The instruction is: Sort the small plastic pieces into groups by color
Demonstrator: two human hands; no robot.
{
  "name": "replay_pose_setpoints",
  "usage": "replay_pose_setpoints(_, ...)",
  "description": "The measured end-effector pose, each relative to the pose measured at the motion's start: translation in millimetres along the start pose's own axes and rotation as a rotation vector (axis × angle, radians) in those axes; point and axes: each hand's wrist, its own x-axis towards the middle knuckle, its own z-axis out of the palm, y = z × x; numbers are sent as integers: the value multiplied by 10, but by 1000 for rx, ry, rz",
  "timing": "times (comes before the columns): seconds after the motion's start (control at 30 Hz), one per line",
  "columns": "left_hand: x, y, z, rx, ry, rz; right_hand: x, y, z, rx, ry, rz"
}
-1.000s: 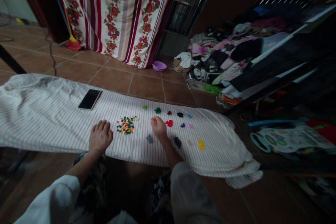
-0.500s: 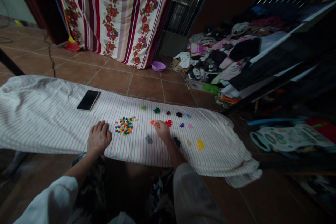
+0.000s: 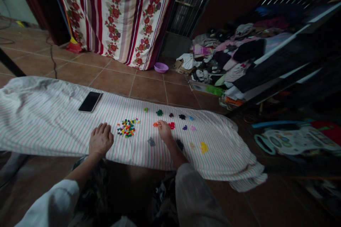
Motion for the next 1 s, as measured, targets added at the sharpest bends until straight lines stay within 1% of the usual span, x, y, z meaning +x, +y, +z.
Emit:
replay_pose_setpoints(0.27, -5, 0, 8, -48, -25, -32, -23, -16, -16, 8, -4, -7)
replay_pose_setpoints(0.4, -5, -1, 6, -88, -29, -45, -25, -48, -66, 5, -36, 6)
replay_pose_setpoints(0.53, -5, 3, 4, -110, -24, -52, -19, -137, -139, -7, -44, 29)
replay_pose_setpoints(0.63, -5, 8, 4, -86, -19, -48, -10, -252, -146, 30, -30, -11)
replay_pose_setpoints(0.77, -2, 12, -3, -70, -28, -45, -7, -452, -53, 91, -56, -104)
replay_pose_setpoints(1.0, 7, 11, -2, -60, -45, -51, -73, -750, 244, 172, -177, -223)
